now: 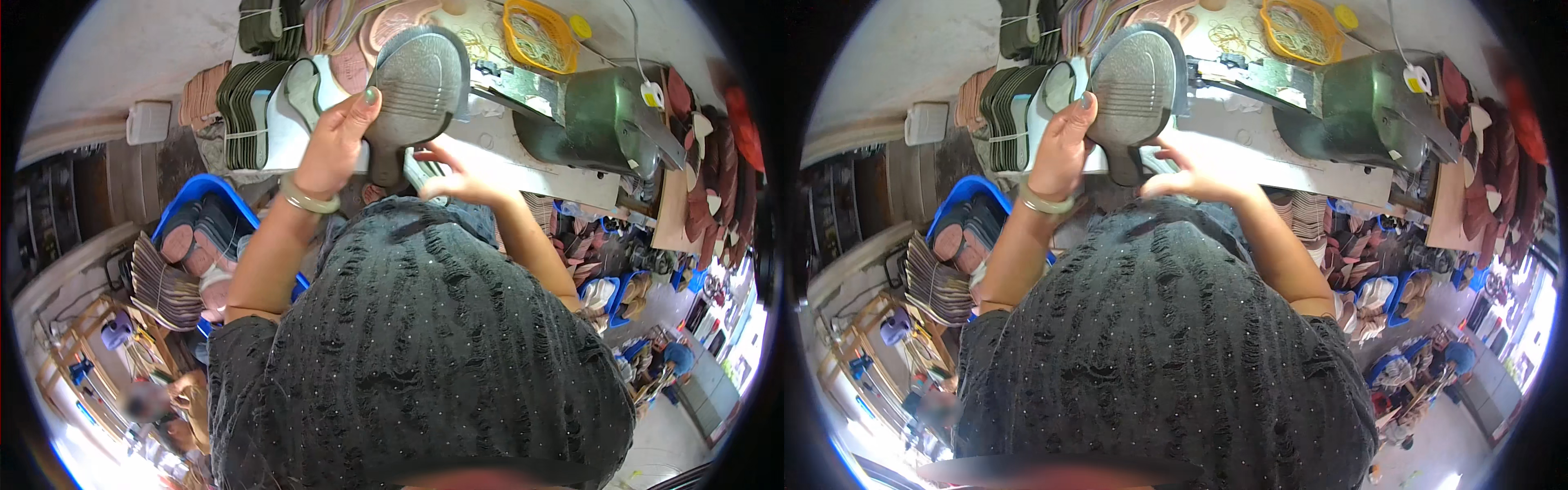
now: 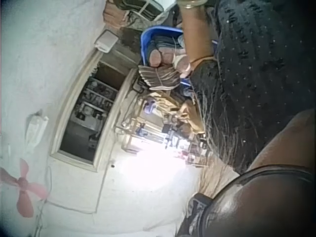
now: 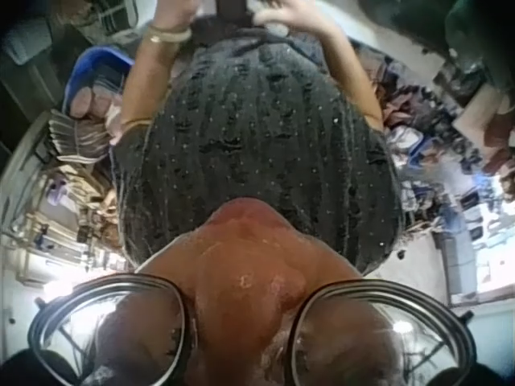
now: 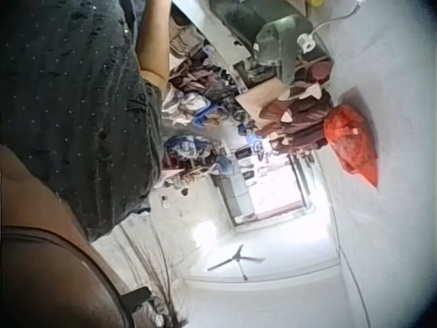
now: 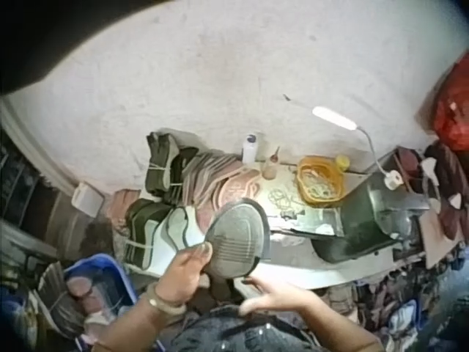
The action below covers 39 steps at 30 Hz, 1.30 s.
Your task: Inspecting and organizing shoe outsoles and midsoles at a manufacturing station.
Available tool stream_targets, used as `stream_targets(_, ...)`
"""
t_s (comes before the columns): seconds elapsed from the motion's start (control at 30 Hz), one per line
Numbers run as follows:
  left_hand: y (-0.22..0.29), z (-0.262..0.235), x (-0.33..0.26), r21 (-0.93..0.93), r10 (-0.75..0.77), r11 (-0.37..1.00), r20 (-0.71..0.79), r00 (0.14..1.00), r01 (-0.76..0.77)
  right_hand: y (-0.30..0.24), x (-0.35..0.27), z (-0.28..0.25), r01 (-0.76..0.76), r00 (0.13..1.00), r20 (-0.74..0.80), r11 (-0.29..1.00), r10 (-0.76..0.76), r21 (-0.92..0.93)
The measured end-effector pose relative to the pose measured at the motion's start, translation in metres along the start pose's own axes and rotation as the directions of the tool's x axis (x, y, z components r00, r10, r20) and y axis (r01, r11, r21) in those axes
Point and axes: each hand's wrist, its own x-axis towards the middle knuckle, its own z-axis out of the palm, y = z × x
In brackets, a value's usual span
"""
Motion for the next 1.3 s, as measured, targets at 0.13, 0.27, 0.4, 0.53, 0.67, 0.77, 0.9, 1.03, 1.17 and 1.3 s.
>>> stream_targets(0.13,-0.002,-0.031,0.052,0.52,-0.166,0.849,0.44,0.882,-0.099,0.026,-0.014,-0.033,-0.066,0.98,-0.053,0.563,0.192,0.824)
stream_targets(0.27,-0.02,-0.029,0.127,0.523,-0.095,0.421,0.838,0.538,-0.741,0.051,-0.016,-0.029,-0.061,0.973,-0.119,0.717,0.198,0.694)
stream_targets(0.4,-0.023,-0.006,0.171,0.791,-0.277,0.517,0.516,0.81,-0.327,0.082,-0.006,-0.029,-0.21,0.936,-0.073,0.715,0.343,0.667)
stream_targets(0.53,-0.024,0.0,0.21,0.819,-0.364,0.458,0.527,0.768,-0.345,0.083,0.017,0.01,-0.008,0.804,-0.283,0.486,0.523,0.874)
stream_targets(0.67,-0.046,0.006,0.244,0.766,-0.423,0.491,0.625,0.656,-0.414,0.075,0.028,0.017,0.098,0.709,-0.339,0.39,0.618,0.916)
stream_targets(0.77,-0.042,0.013,0.254,0.751,-0.429,0.477,0.653,0.625,-0.457,0.078,0.028,0.011,0.071,0.734,-0.325,0.408,0.596,0.91)
stream_targets(0.9,-0.009,0.023,0.256,0.845,-0.537,0.347,0.535,0.652,-0.408,0.077,0.035,0.0,0.132,0.793,-0.302,0.334,0.529,0.933)
stream_targets(1.03,-0.001,0.015,0.254,0.822,-0.506,0.378,0.568,0.649,-0.426,0.081,0.043,-0.009,0.079,0.846,-0.262,0.377,0.465,0.923)
stream_targets(1.17,0.006,0.01,0.248,0.722,-0.472,0.629,0.65,0.596,-0.289,0.079,0.051,-0.017,0.019,0.791,-0.329,0.517,0.515,0.856)
stream_targets(1.3,-0.017,-0.015,0.242,0.797,-0.434,0.561,0.513,0.74,-0.223,0.075,0.055,-0.024,0.03,0.771,-0.406,0.609,0.49,0.792)
